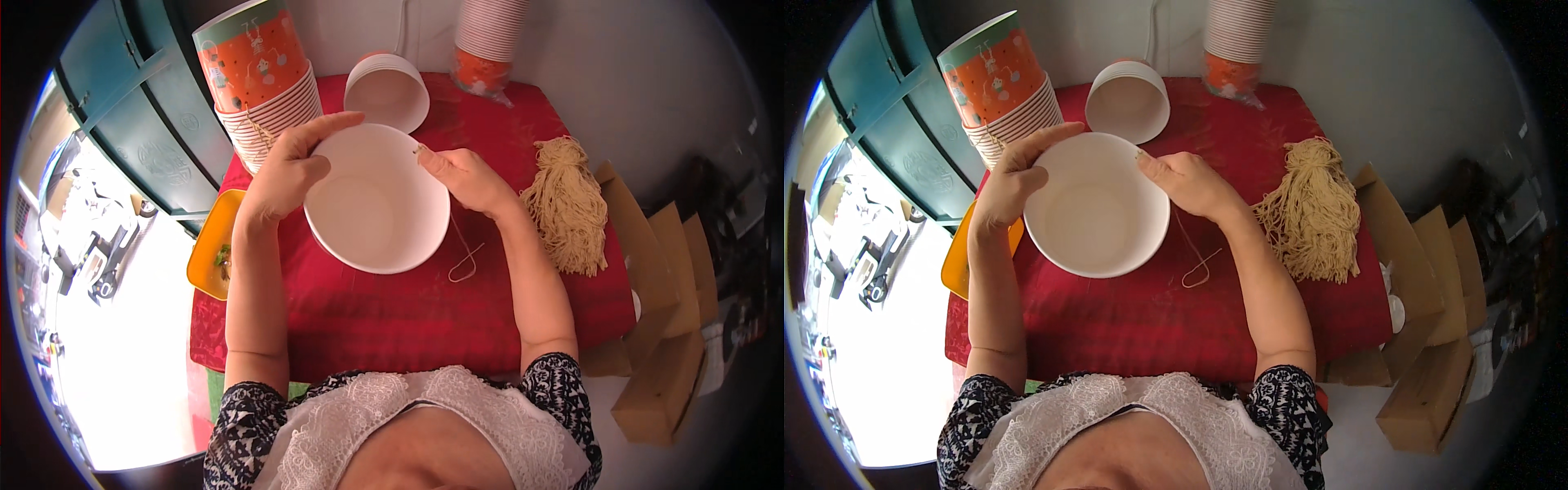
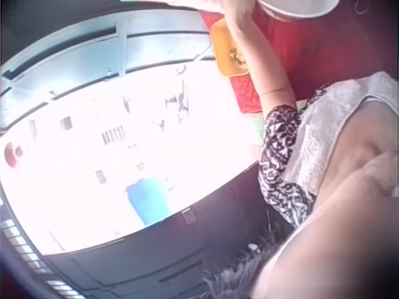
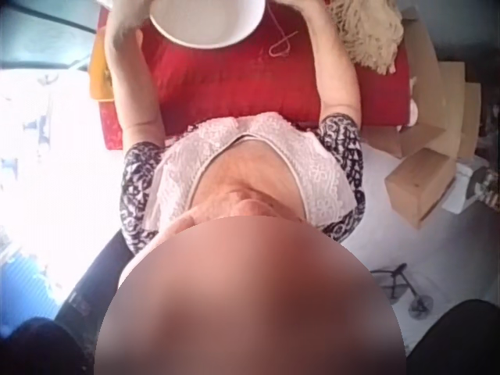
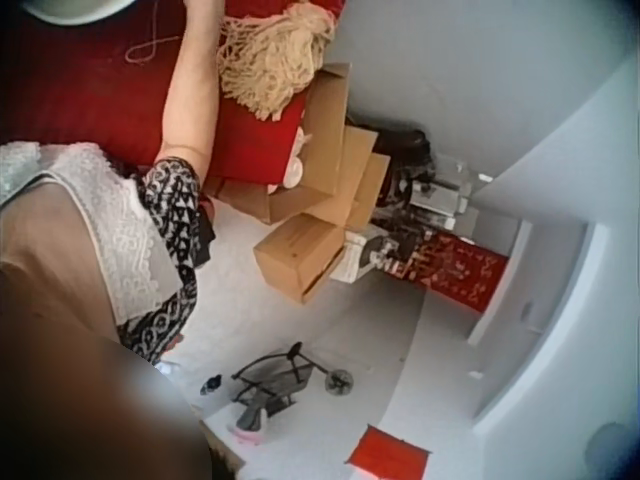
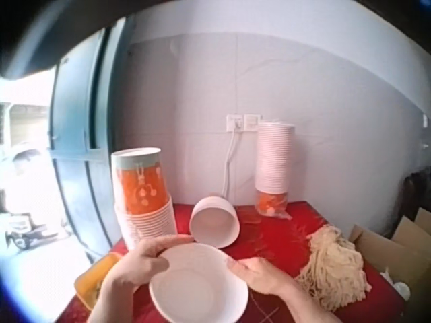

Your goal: Attaching string handles to decorative paper buckets by threading the string through pre-punched holes and tying knots.

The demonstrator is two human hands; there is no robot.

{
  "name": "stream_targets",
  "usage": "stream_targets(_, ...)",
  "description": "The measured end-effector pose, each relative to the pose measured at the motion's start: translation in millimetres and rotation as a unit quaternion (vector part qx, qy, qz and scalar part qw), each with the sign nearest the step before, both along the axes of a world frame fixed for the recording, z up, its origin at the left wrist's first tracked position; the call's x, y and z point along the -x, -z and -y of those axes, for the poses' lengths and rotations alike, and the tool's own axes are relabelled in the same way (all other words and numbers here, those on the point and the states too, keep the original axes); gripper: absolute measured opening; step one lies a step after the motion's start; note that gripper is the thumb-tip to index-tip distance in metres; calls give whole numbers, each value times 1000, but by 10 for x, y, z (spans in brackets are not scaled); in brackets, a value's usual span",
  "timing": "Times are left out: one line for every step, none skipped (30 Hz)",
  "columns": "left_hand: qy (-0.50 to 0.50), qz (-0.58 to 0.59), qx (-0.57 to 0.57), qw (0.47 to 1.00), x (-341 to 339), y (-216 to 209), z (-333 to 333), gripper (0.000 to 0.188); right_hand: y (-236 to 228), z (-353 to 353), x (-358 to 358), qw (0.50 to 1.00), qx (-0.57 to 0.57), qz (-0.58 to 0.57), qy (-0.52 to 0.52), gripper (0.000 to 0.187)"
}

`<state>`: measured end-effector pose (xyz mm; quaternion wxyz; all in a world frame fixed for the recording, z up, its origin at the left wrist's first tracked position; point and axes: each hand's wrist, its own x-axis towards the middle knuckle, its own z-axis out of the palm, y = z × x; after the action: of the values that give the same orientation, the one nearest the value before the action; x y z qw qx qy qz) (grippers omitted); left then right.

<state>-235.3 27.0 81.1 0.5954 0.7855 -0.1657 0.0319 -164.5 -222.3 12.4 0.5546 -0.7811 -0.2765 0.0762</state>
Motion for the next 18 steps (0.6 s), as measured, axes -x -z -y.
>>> stream_targets(-14,4,11,1000,3,-19,-17,64,-36,49,-15,1000,1,0,-2,52)
stream_targets(-28,0,1,1000,5,-39,-37,63,-92,118,-34,998,40,-46,-12,47)
stream_targets(-31,-1,2,1000,3,-30,-68,63,-145,155,-31,992,79,-92,-24,43)
stream_targets(-28,4,-18,999,-7,-20,-101,63,-204,165,41,997,33,-71,-19,35)
stream_targets(-25,8,-37,999,-18,-10,-120,63,-221,201,47,998,27,-46,-16,30)
stream_targets(-27,8,-36,999,-22,0,-122,63,-246,240,60,999,21,-21,-12,26)
stream_targets(-42,29,-63,997,-28,10,-115,62,-283,270,77,1000,2,-18,-13,22)
stream_targets(-57,50,-90,993,-38,19,-111,61,-333,298,111,1000,4,-18,-15,22)
stream_targets(-58,50,-88,993,-56,34,-114,61,-427,312,188,999,-15,-44,-10,21)
stream_targets(-80,45,-90,992,-92,68,-119,62,-495,327,247,997,-35,-70,-7,20)
stream_targets(-103,41,-91,990,-131,113,-125,64,-525,348,287,995,-54,-83,-21,19)
stream_targets(-106,42,-90,989,-200,215,-141,64,-563,347,339,995,-53,-81,-23,19)
stream_targets(-150,98,-112,977,-252,327,-155,60,-611,338,412,992,-87,-86,-42,20)
stream_targets(-194,153,-134,960,-276,405,-190,57,-654,328,471,987,-122,-90,-61,21)
stream_targets(-209,159,-167,950,-271,401,-128,57,-684,348,515,987,-122,-90,-60,21)
stream_targets(-208,160,-167,951,-253,397,-54,57,-709,362,554,987,-122,-79,-67,21)
stream_targets(-226,153,-185,944,-221,381,26,56,-723,373,582,987,-122,-68,-74,22)
stream_targets(-244,147,-204,937,-189,363,56,55,-727,358,613,987,-123,-68,-73,22)
